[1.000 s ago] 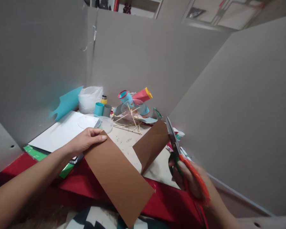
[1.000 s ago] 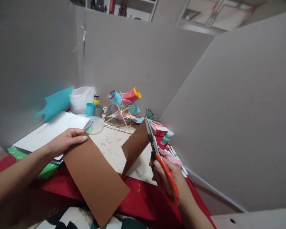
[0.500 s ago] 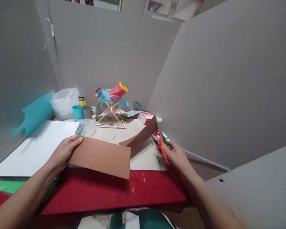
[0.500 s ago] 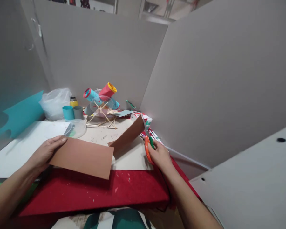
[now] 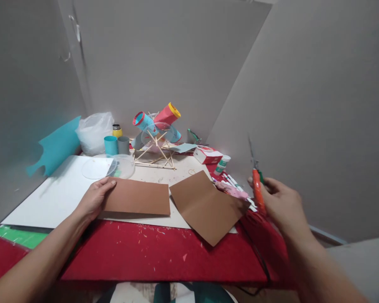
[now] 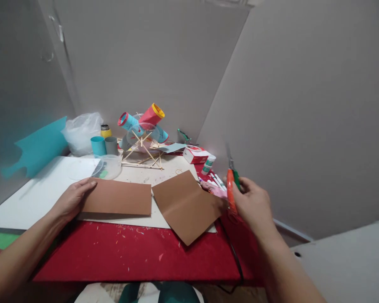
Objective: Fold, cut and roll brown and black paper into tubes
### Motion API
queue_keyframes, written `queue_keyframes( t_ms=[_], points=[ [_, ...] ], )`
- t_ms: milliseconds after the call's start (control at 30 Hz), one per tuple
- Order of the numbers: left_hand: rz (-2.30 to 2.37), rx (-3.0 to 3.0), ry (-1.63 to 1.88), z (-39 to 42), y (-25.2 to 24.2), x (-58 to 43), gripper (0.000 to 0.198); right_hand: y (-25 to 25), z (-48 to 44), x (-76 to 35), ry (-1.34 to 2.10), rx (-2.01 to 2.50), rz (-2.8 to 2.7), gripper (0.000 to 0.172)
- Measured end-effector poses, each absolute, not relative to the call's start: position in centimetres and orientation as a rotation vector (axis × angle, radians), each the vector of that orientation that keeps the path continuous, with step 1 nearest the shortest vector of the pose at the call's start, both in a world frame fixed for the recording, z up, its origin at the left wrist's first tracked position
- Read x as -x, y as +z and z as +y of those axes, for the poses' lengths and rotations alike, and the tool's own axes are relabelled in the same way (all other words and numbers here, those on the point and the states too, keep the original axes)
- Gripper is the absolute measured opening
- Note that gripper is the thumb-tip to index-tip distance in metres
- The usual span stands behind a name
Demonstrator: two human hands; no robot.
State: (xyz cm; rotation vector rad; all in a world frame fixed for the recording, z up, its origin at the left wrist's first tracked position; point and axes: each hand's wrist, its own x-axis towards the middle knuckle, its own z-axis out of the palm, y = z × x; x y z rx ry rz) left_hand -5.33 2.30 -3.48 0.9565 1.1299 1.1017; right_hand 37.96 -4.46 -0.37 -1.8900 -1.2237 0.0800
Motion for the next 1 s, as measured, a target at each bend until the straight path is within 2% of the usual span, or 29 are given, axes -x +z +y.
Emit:
queue_keyframes(
  t_ms=[167,300,533,867,1000],
  points=[
    [1.106,-1.006,0.986,2.2,-3.9,5.4,0.032,2.1,-0.5,-37.3,0.007,2.191,-1.495,0.037],
    [1.086,-1.037,0.930,1.9,-4.1,5.4,0.042,2.8,4.1,-36.1,0.015,2.474,-1.714,0.047],
    [1.110,-1.048,0.869,1.6,-4.7,5.4,0.047,1.5,9.6,-35.6,0.077,2.544,-1.906,0.045],
    [1.167,-1.080,0.841,1.3,-4.0,5.1,0.064,0.6,12.2,-35.8,0.066,2.522,-2.023,0.045],
    [1.151,-1.084,0.799,1.4,-4.0,5.1,0.066,0.6,12.5,-37.3,0.106,2.485,-2.010,0.040]
  ],
)
